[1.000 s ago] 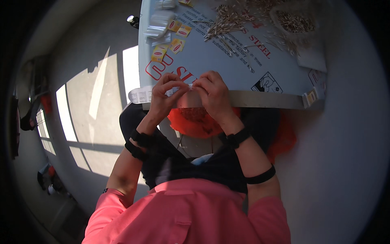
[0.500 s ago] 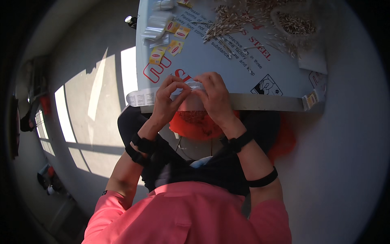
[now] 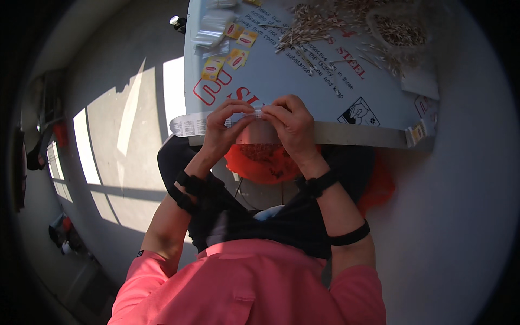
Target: Sorting cotton swabs and placing them into individual plastic bags.
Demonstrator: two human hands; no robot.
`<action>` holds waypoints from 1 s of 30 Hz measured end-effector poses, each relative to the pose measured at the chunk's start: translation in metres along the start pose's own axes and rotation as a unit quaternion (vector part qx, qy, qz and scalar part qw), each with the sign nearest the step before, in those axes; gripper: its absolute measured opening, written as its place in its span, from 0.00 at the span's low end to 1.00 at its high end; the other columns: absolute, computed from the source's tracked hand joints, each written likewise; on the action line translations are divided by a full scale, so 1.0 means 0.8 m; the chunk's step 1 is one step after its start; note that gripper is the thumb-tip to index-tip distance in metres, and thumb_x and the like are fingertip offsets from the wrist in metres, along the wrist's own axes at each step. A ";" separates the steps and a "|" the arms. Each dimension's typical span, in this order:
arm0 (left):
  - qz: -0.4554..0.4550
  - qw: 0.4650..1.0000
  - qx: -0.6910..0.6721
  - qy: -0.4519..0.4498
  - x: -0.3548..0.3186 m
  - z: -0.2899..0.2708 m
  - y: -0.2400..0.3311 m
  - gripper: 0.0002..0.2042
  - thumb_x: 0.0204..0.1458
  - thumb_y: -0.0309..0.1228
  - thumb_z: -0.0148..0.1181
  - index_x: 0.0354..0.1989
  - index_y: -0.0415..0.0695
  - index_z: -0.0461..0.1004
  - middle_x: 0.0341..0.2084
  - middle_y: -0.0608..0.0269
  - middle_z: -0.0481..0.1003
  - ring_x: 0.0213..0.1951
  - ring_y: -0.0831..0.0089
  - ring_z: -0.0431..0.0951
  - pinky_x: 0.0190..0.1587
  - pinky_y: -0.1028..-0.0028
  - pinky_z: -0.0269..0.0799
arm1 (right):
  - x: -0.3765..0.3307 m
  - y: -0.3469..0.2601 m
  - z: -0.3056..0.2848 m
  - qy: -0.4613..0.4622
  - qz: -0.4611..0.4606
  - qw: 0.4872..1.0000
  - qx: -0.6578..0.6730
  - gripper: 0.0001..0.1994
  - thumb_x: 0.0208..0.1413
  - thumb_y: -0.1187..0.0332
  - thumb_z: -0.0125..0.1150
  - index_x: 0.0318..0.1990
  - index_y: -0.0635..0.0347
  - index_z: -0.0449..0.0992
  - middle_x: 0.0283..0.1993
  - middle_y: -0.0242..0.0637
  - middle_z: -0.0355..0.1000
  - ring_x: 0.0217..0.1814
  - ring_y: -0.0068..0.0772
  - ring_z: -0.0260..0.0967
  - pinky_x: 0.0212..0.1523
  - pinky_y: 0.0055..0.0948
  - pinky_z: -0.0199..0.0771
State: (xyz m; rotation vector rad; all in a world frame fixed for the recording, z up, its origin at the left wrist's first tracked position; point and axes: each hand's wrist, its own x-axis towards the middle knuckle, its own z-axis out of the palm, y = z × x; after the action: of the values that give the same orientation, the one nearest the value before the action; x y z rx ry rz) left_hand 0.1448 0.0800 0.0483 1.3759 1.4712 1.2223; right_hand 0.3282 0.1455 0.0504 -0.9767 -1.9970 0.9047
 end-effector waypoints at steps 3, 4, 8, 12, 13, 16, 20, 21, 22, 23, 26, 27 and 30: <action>0.002 1.000 0.010 0.002 0.002 0.000 -0.001 0.09 0.48 0.20 0.67 0.38 0.40 0.79 0.39 0.59 0.77 0.42 0.66 0.78 0.45 0.71 0.75 | 0.005 -0.003 -0.003 -0.002 -0.015 1.000 0.010 0.08 0.44 0.75 0.70 0.34 0.58 0.79 0.36 0.35 0.69 0.39 0.37 0.70 0.35 0.32 0.73; 0.006 1.000 0.018 0.008 0.004 0.001 0.001 0.09 0.47 0.20 0.67 0.38 0.41 0.79 0.39 0.59 0.77 0.42 0.65 0.78 0.44 0.70 0.75 | 0.006 -0.003 -0.006 -0.007 -0.030 1.000 0.002 0.08 0.44 0.75 0.70 0.34 0.59 0.78 0.36 0.35 0.69 0.39 0.37 0.70 0.36 0.33 0.74; 0.033 0.998 0.058 -0.007 0.008 0.003 0.006 0.09 0.48 0.19 0.66 0.38 0.40 0.79 0.38 0.60 0.75 0.44 0.68 0.77 0.46 0.72 0.74 | 0.014 0.001 -0.007 -0.025 -0.053 0.998 -0.025 0.08 0.44 0.76 0.69 0.33 0.60 0.77 0.36 0.36 0.68 0.39 0.39 0.69 0.37 0.33 0.73; 0.040 0.995 0.090 0.002 0.012 0.003 0.008 0.08 0.48 0.20 0.67 0.37 0.40 0.79 0.38 0.61 0.75 0.43 0.68 0.77 0.45 0.72 0.73 | 0.015 0.001 -0.001 -0.026 -0.031 0.999 -0.001 0.08 0.44 0.78 0.67 0.31 0.62 0.74 0.37 0.38 0.67 0.41 0.41 0.68 0.39 0.36 0.72; 0.045 0.994 0.102 0.013 0.013 0.004 0.011 0.08 0.48 0.20 0.66 0.37 0.40 0.79 0.38 0.61 0.75 0.42 0.68 0.77 0.44 0.72 0.73 | 0.017 -0.003 0.001 -0.030 -0.018 0.999 0.002 0.08 0.45 0.78 0.67 0.31 0.62 0.73 0.37 0.38 0.67 0.41 0.42 0.68 0.40 0.37 0.72; 0.037 0.997 0.070 0.022 0.020 0.003 0.022 0.07 0.48 0.22 0.67 0.35 0.42 0.79 0.35 0.61 0.74 0.42 0.65 0.75 0.43 0.70 0.72 | 0.024 -0.015 -0.003 -0.010 -0.027 0.999 -0.021 0.08 0.46 0.78 0.65 0.31 0.62 0.71 0.37 0.38 0.67 0.42 0.43 0.67 0.41 0.38 0.71; -0.051 0.997 0.061 0.018 0.003 0.013 0.029 0.06 0.49 0.22 0.66 0.36 0.41 0.79 0.33 0.61 0.73 0.40 0.66 0.74 0.42 0.69 0.72 | 0.009 -0.016 0.004 -0.022 -0.011 0.999 -0.044 0.08 0.46 0.77 0.66 0.31 0.60 0.71 0.37 0.37 0.67 0.42 0.42 0.67 0.43 0.38 0.69; -0.036 0.996 0.077 0.028 0.005 0.008 0.032 0.06 0.49 0.23 0.66 0.35 0.41 0.79 0.33 0.61 0.72 0.40 0.66 0.74 0.42 0.70 0.72 | 0.014 -0.020 -0.001 -0.015 -0.032 0.997 -0.063 0.08 0.46 0.76 0.66 0.31 0.59 0.71 0.37 0.37 0.67 0.42 0.41 0.67 0.44 0.38 0.68; -0.019 0.995 0.091 0.038 0.010 0.005 0.041 0.05 0.50 0.23 0.66 0.35 0.41 0.79 0.32 0.61 0.72 0.40 0.66 0.74 0.42 0.70 0.72 | 0.022 -0.028 -0.007 -0.008 -0.053 0.995 -0.084 0.08 0.46 0.75 0.66 0.31 0.58 0.71 0.37 0.36 0.68 0.42 0.40 0.67 0.45 0.38 0.66; -0.017 0.995 0.090 0.039 0.007 0.009 0.036 0.05 0.50 0.23 0.66 0.35 0.41 0.79 0.32 0.61 0.72 0.40 0.66 0.74 0.42 0.70 0.72 | 0.017 -0.023 -0.004 -0.007 -0.055 0.995 -0.085 0.08 0.46 0.75 0.66 0.31 0.58 0.71 0.37 0.36 0.68 0.42 0.40 0.67 0.45 0.38 0.66; -0.042 0.996 0.073 0.031 0.007 0.015 0.029 0.05 0.50 0.23 0.65 0.35 0.40 0.79 0.33 0.60 0.73 0.39 0.66 0.74 0.41 0.70 0.72 | 0.017 -0.017 0.007 -0.013 -0.026 0.995 -0.093 0.09 0.45 0.73 0.67 0.31 0.57 0.71 0.37 0.35 0.68 0.42 0.40 0.67 0.47 0.38 0.64; -0.027 0.996 0.070 0.050 0.010 0.011 0.032 0.05 0.50 0.23 0.65 0.35 0.40 0.79 0.34 0.60 0.73 0.39 0.66 0.75 0.41 0.70 0.72 | 0.023 -0.020 0.005 0.005 -0.046 0.994 -0.100 0.09 0.45 0.74 0.67 0.31 0.57 0.71 0.37 0.35 0.68 0.42 0.40 0.67 0.47 0.38 0.64; -0.056 0.993 0.099 0.032 0.015 0.007 0.019 0.05 0.52 0.24 0.65 0.35 0.39 0.78 0.37 0.62 0.73 0.42 0.69 0.75 0.44 0.71 0.72 | 0.011 -0.010 0.017 0.013 -0.045 0.993 -0.105 0.09 0.45 0.75 0.67 0.32 0.57 0.71 0.38 0.35 0.68 0.43 0.41 0.67 0.47 0.38 0.64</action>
State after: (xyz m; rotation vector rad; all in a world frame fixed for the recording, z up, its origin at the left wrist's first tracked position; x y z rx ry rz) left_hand 0.1529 0.0921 0.0628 1.3726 1.7286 1.0820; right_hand 0.3103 0.1452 0.0526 -0.9979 -2.1275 0.6386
